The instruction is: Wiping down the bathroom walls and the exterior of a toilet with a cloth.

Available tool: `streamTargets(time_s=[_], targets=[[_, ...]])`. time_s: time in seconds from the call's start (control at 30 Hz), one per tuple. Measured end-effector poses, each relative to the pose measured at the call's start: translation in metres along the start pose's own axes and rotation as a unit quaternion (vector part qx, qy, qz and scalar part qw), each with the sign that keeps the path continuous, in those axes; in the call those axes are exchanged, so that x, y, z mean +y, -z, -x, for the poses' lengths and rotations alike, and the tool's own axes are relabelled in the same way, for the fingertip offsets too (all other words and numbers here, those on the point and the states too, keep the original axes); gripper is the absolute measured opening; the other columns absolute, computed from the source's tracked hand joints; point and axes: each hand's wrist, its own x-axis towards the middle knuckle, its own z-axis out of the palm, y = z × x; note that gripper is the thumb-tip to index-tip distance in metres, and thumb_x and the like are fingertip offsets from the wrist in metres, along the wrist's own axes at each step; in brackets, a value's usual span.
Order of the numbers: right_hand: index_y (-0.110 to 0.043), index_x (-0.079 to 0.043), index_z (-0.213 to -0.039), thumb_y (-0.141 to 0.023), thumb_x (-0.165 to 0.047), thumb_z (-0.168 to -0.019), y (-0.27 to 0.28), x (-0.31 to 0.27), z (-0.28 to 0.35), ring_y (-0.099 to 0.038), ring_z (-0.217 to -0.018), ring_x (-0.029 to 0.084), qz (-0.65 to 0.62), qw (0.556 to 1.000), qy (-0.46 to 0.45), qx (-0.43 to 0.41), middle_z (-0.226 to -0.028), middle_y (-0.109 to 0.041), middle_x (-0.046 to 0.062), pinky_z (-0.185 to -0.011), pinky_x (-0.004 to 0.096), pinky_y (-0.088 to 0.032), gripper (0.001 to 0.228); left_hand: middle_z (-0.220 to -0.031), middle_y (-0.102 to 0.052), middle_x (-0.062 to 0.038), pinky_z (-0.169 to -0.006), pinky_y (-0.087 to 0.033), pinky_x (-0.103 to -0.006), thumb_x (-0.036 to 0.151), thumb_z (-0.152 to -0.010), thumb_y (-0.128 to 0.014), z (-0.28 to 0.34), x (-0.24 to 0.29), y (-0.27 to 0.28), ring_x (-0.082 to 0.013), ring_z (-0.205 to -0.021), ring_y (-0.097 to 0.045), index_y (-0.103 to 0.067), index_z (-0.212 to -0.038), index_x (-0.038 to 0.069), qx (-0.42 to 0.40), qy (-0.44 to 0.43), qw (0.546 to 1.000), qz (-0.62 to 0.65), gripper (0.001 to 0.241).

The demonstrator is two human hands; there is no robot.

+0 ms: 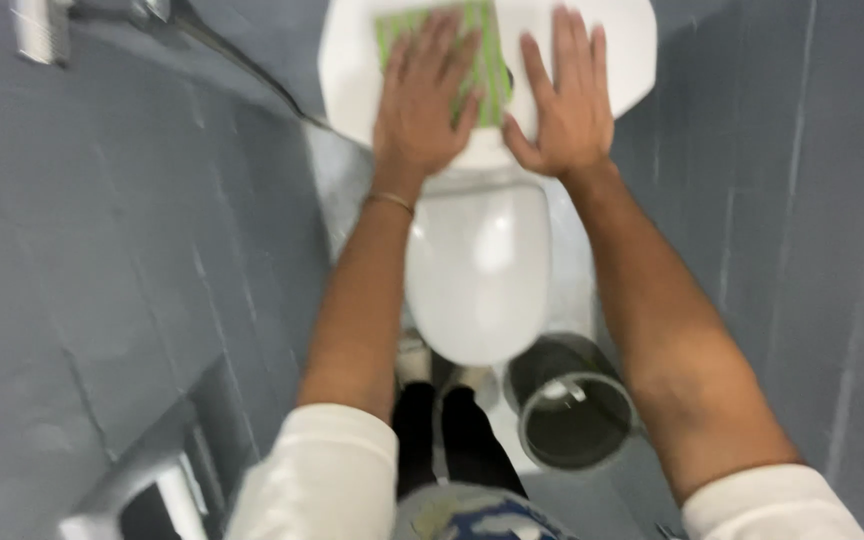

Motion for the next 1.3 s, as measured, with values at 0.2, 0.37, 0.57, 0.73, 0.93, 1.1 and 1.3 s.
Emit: streamTargets(time_s=[0.2,0.37,0.57,0.73,0.93,1.1,1.3], targets=[[-0.025,0.002,-0.165,-0.072,-0.042,-0.093,0.021,-0.015,-0.007,-0.014,-0.16,0.039,-0.006,0.999,-0.031,-0.041,-0.17,-0.019,0.028,-0.131,0.056,-0.001,0.096,-0.165,-0.03,-0.008,-0.126,-0.013,-0.0425,0.035,-0.11,-0.055,0.0,0.008,0.009,-0.0222,-0.153,-0.023,-0.039,-0.16,0.011,-0.019,0.017,0.999,-0.041,0.057],[-0.024,-0.002,-0.166,-0.064,-0.052,-0.106,0.015,-0.014,-0.004,-0.014,-0.161,0.035,0.002,0.999,-0.036,-0.029,-0.171,-0.017,0.025,-0.133,0.055,-0.004,0.087,-0.162,-0.037,-0.008,-0.127,-0.016,-0.0424,0.037,-0.106,-0.058,-0.013,0.014,-0.014,-0.0228,-0.152,-0.026,-0.043,-0.156,0.014,0.048,0.127,0.988,-0.071,0.057],[-0.036,-0.001,-0.163,-0.064,-0.047,-0.108,0.025,-0.017,-0.005,-0.023,-0.158,0.036,-0.053,0.998,-0.03,0.009,-0.167,-0.027,0.023,-0.13,0.056,-0.008,0.077,-0.152,-0.05,-0.01,-0.124,-0.022,-0.0465,0.037,-0.106,-0.057,-0.012,0.011,-0.021,-0.026,-0.144,-0.039,-0.045,-0.151,0.013,0.069,0.115,0.988,-0.083,0.053],[-0.043,0.008,-0.158,-0.069,-0.036,-0.106,0.028,-0.019,-0.008,-0.03,-0.155,0.043,-0.089,0.994,0.007,0.063,-0.163,-0.033,0.03,-0.128,0.059,-0.012,0.072,-0.159,-0.042,-0.008,-0.125,-0.021,-0.0448,0.035,-0.108,-0.061,0.001,0.0,-0.001,-0.0237,-0.149,-0.033,-0.048,-0.154,0.016,0.046,0.014,0.998,-0.04,0.051],[-0.033,-0.001,-0.164,-0.058,-0.046,-0.11,0.026,-0.012,-0.009,-0.022,-0.158,0.038,-0.043,0.998,-0.037,-0.002,-0.168,-0.023,0.025,-0.13,0.059,-0.01,0.075,-0.168,-0.025,-0.007,-0.131,-0.025,-0.0461,0.046,-0.109,-0.059,0.009,-0.007,-0.029,-0.0261,-0.159,-0.022,-0.035,-0.162,0.018,0.072,0.241,0.963,-0.101,0.064],[-0.043,0.002,-0.159,-0.066,-0.042,-0.105,0.034,-0.021,-0.009,-0.026,-0.155,0.037,-0.065,0.997,-0.03,0.029,-0.165,-0.032,0.024,-0.128,0.057,-0.013,0.074,-0.167,-0.03,-0.011,-0.132,-0.028,-0.047,0.042,-0.106,-0.058,-0.003,0.001,-0.04,-0.0297,-0.158,-0.03,-0.04,-0.158,0.015,0.148,0.351,0.916,-0.128,0.06],[-0.04,0.001,-0.164,-0.068,-0.042,-0.112,0.041,-0.025,-0.015,-0.021,-0.156,0.037,-0.056,0.998,-0.036,0.0,-0.167,-0.026,0.022,-0.128,0.058,-0.01,0.073,-0.162,-0.036,-0.01,-0.129,-0.026,-0.0461,0.041,-0.106,-0.057,-0.011,0.011,-0.018,-0.0266,-0.155,-0.027,-0.046,-0.153,0.015,0.118,0.332,0.923,-0.155,0.055]])
